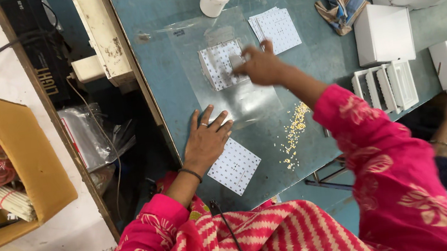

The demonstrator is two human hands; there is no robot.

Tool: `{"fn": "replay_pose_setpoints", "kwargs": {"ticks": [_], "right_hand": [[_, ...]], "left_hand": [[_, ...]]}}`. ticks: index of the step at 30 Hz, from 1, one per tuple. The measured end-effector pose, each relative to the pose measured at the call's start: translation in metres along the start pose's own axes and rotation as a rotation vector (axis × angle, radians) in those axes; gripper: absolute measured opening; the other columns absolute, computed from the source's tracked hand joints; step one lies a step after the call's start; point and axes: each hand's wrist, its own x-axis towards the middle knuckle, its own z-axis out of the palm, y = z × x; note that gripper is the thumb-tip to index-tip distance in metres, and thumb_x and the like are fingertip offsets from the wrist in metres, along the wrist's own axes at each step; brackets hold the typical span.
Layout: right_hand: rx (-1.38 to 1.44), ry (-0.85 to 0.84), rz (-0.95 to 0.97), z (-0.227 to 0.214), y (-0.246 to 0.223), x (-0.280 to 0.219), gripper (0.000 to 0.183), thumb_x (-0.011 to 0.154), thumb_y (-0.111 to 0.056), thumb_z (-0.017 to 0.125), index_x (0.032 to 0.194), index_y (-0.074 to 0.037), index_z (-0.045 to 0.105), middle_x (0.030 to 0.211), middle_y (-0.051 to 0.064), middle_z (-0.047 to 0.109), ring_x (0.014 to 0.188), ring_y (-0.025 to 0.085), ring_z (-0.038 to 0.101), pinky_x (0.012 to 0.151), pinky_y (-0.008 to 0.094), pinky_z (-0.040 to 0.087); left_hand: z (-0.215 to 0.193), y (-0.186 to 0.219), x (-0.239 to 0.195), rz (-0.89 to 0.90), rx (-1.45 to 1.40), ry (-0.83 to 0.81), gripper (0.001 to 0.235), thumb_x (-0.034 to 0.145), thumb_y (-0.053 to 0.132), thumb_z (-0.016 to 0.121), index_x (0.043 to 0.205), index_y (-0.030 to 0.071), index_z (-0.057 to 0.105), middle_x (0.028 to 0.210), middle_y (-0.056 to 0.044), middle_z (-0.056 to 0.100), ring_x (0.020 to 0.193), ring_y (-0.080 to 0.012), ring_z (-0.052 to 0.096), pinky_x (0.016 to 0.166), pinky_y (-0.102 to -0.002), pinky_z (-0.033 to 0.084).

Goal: The person places a square LED panel under a transparent sheet and uses a squeegee to spread adhesive across its surface. They repeat this process for multiple panels, then use tweezers to gather small gold components from the table.

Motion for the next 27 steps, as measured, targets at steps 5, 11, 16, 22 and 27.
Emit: {"fn": "replay_pose_setpoints", "kwargs": {"ticks": [5,11,16,22,27], "right_hand": [[0.015,0.077,0.124,-0.009,0.036,0.064,0.044,0.096,-0.013,0.056,0.129,-0.037,0.073,0.121,0.008,0.071,0.138,0.025,0.044,0.107,0.065,0.020],[0.014,-0.123,0.122,0.000,0.024,0.036,0.048,0.098,-0.011,0.052,0.130,-0.041,0.071,0.116,0.007,0.073,0.136,0.024,0.045,0.106,0.070,0.017],[0.073,-0.165,0.107,0.008,-0.001,-0.022,0.045,0.097,-0.013,0.052,0.127,-0.041,0.072,0.114,0.005,0.073,0.131,0.021,0.052,0.108,0.070,0.019],[0.005,0.039,0.130,0.003,0.031,0.000,0.046,0.094,-0.013,0.054,0.128,-0.038,0.072,0.118,0.015,0.068,0.125,0.029,0.050,0.096,0.074,0.018],[0.047,-0.005,0.270,0.001,0.063,0.058,0.056,0.089,-0.005,0.056,0.131,-0.039,0.072,0.118,0.008,0.072,0.136,0.023,0.048,0.108,0.070,0.018]], "left_hand": [[0.000,0.000,0.000,0.005,-0.004,0.010,0.041,0.101,0.034,0.050,0.136,0.021,0.065,0.153,0.002,0.050,0.150,-0.0318,0.029,0.121,-0.058,0.016],[-0.001,0.000,-0.001,0.005,-0.019,0.011,0.040,0.102,0.034,0.050,0.136,0.022,0.065,0.154,0.002,0.051,0.150,-0.0313,0.030,0.122,-0.057,0.016],[-0.002,0.001,0.000,0.000,-0.031,-0.001,0.039,0.101,0.034,0.050,0.136,0.021,0.065,0.153,0.001,0.051,0.150,-0.0319,0.030,0.122,-0.058,0.016],[-0.003,0.001,0.001,0.002,-0.038,-0.003,0.040,0.101,0.034,0.049,0.136,0.022,0.064,0.154,0.001,0.050,0.150,-0.0323,0.028,0.121,-0.058,0.016],[-0.002,-0.002,0.001,-0.004,-0.035,-0.016,0.041,0.101,0.035,0.049,0.137,0.021,0.064,0.154,0.001,0.049,0.150,-0.0319,0.028,0.121,-0.059,0.015]]}}
